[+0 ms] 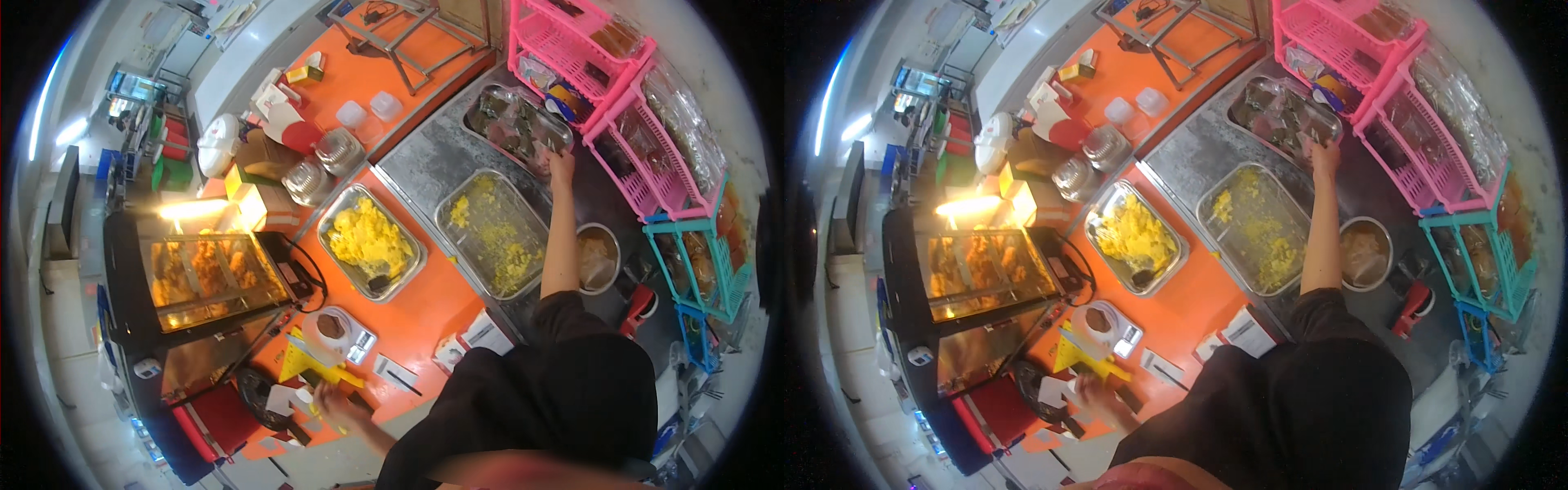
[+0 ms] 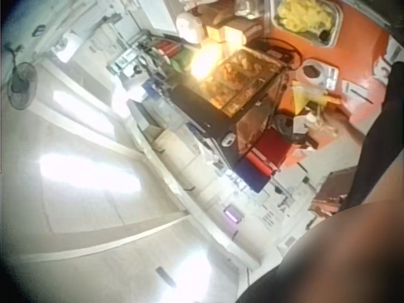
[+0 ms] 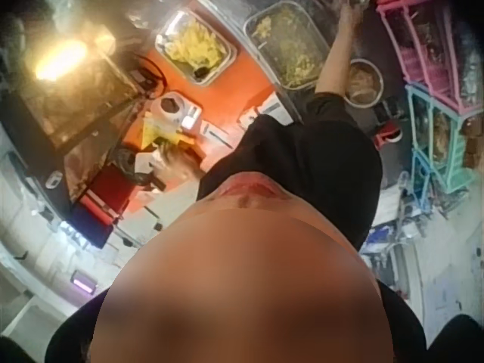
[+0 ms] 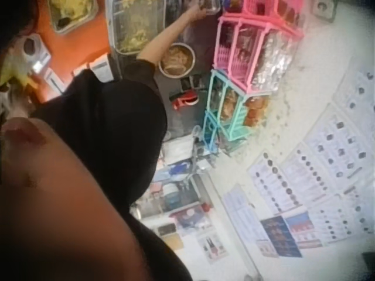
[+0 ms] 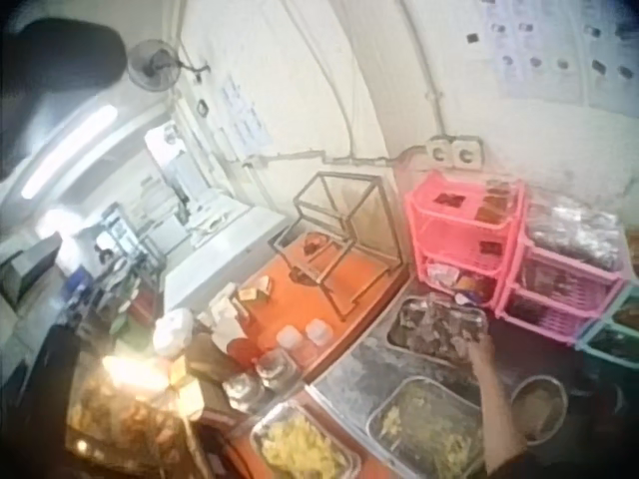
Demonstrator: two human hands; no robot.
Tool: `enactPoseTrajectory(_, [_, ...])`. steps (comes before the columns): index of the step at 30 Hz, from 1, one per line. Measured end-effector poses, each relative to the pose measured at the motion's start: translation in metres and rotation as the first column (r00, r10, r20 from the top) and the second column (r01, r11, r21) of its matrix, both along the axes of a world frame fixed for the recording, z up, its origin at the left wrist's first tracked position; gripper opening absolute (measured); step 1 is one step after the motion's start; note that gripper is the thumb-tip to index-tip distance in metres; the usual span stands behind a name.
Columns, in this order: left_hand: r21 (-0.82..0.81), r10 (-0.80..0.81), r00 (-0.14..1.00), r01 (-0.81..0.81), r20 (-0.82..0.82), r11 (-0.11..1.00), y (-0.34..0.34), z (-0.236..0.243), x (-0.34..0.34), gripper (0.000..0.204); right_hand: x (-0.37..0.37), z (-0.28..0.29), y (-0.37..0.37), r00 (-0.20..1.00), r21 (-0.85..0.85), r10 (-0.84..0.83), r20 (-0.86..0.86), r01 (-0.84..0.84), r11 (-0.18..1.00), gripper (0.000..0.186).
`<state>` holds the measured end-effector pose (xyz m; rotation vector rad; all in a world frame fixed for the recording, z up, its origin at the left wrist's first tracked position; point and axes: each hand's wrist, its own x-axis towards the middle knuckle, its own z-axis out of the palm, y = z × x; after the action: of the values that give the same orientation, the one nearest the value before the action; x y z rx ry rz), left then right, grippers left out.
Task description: The person prepares multiple food orders by placing items into boxes and bags, including scooping food from a container, cutting a food item on a board with a knife, and labeling the packages with a pen.
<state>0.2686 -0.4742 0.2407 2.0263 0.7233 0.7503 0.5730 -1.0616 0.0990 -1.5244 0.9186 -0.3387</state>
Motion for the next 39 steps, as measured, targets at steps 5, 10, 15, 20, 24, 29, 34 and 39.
enactPoseTrajectory(5, [-0.757, -0.571, 0.798, 0.492, 0.195, 0.43, -0.127, -0.013, 0.098, 0.046, -0.046, 0.085, 0.145, 0.652, 0.055, 0.705, 0.278, -0.744, 0.666, 0.034])
enactPoseTrajectory(10, [-0.686, -0.379, 0.916, 0.358, 0.128, 0.633, -0.18, -0.021, 0.128, 0.027, -0.096, 0.129, 0.22, -0.11, 0.07, 0.951, 0.288, -0.988, -0.135, 0.037])
enactPoseTrajectory(15, [-0.624, -0.265, 0.951, 0.304, 0.158, 0.72, -0.117, -0.021, 0.072, 0.025, 0.052, -0.06, 0.014, 0.824, -0.742, 0.275, -0.495, -0.566, 0.361, 0.063])
enactPoseTrajectory(20, [-0.363, -0.177, 0.983, 0.147, -0.05, 0.92, 0.029, 0.011, -0.04, 0.018, 0.084, -0.162, -0.064, 0.806, -0.822, 0.17, -0.567, -0.568, -0.046, 0.051])
enactPoseTrajectory(24, [0.076, -0.05, 0.957, 0.074, -0.286, 0.994, 0.194, -0.006, -0.076, 0.02, 0.112, -0.142, -0.153, 0.855, -0.883, 0.235, -0.462, -0.469, -0.027, 0.033])
enactPoseTrajectory(29, [0.115, -0.091, 0.786, 0.202, -0.611, 0.973, 0.331, -0.043, -0.08, 0.031, 0.047, -0.075, 0.001, 0.813, -0.098, 0.547, 0.199, -0.539, 0.837, 0.035])
enactPoseTrajectory(34, [0.121, -0.115, 0.691, 0.283, -0.714, 0.951, 0.407, -0.123, -0.111, 0.033, -0.181, 0.159, 0.345, -0.054, 0.276, 0.994, -0.098, -0.961, -0.025, 0.025])
enactPoseTrajectory(39, [-0.163, -0.262, 0.864, 0.212, -0.429, 0.964, 0.413, -0.161, -0.108, 0.037, -0.363, 0.093, 0.538, -0.532, 0.522, 0.83, 0.169, -0.666, -0.533, 0.028])
